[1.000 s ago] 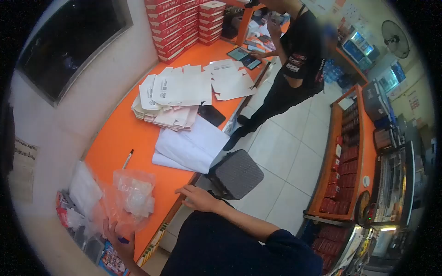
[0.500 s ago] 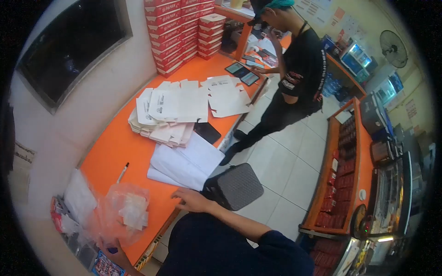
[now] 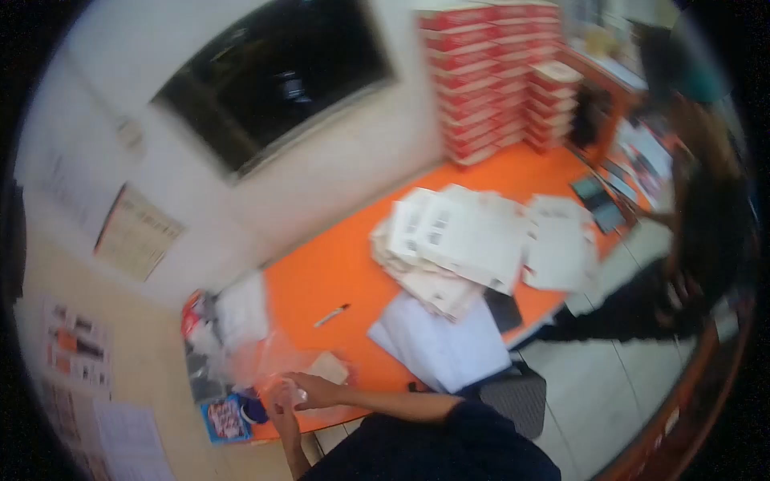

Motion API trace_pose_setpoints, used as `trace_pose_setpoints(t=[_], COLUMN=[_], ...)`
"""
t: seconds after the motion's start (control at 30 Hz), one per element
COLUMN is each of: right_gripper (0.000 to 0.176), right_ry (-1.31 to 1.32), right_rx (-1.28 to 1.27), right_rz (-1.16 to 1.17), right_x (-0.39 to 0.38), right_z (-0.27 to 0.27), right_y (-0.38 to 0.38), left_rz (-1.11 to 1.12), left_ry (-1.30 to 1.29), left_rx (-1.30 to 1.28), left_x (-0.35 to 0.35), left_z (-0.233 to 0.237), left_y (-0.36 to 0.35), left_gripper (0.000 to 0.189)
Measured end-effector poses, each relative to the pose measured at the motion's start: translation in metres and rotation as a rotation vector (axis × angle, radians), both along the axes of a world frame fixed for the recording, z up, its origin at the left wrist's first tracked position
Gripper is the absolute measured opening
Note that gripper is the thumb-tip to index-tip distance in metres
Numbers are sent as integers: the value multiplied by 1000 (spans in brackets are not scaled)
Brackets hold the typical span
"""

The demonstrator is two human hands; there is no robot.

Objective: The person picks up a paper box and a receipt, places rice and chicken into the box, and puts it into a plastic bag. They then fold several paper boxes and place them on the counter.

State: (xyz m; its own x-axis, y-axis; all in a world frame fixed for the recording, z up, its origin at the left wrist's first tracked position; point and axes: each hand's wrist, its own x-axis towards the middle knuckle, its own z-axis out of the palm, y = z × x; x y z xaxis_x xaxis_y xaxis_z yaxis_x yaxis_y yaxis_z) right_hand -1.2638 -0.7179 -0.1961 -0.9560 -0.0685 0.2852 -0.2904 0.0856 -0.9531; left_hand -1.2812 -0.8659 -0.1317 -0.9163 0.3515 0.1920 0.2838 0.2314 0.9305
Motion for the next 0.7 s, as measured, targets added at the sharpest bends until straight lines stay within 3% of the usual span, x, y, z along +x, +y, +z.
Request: trace_pose_setpoints(t=[0.07, 0.13, 0.27, 0.37, 0.47, 0.53, 0.6, 0.7], right_gripper=[58, 40, 35, 34, 36, 36, 34, 34], right_ry=[-99, -234, -185, -86, -128, -174, -194, -162], right_rx=[60, 62, -45, -129, -105, -47, 43, -14], right_rz=[61, 42, -47, -279, -588, -533, -218, -152], right_x=[-5, 0, -6, -11, -8, -9, -5, 0], right_z=[-5, 13, 12, 4, -9, -6, -7, -9], right_y=[-4, 1, -5, -31, -82, -74, -35, 5], left_rz=[-63, -13, 2, -196, -278, -279, -263, -277], left_ry=[-54, 109, 298, 35, -49, -39, -26, -12], left_rx=[59, 32, -323, -341, -313, -281, -251, -227], left_x=[7, 10, 5, -10, -13, -17, -23, -34], left_z=[9, 16, -9, -70, -86, -81, -73, -64], left_y=[-5, -18, -43, -40, -10, 3, 13, 25], left_gripper=[58, 83, 123, 117, 115, 114, 114, 112])
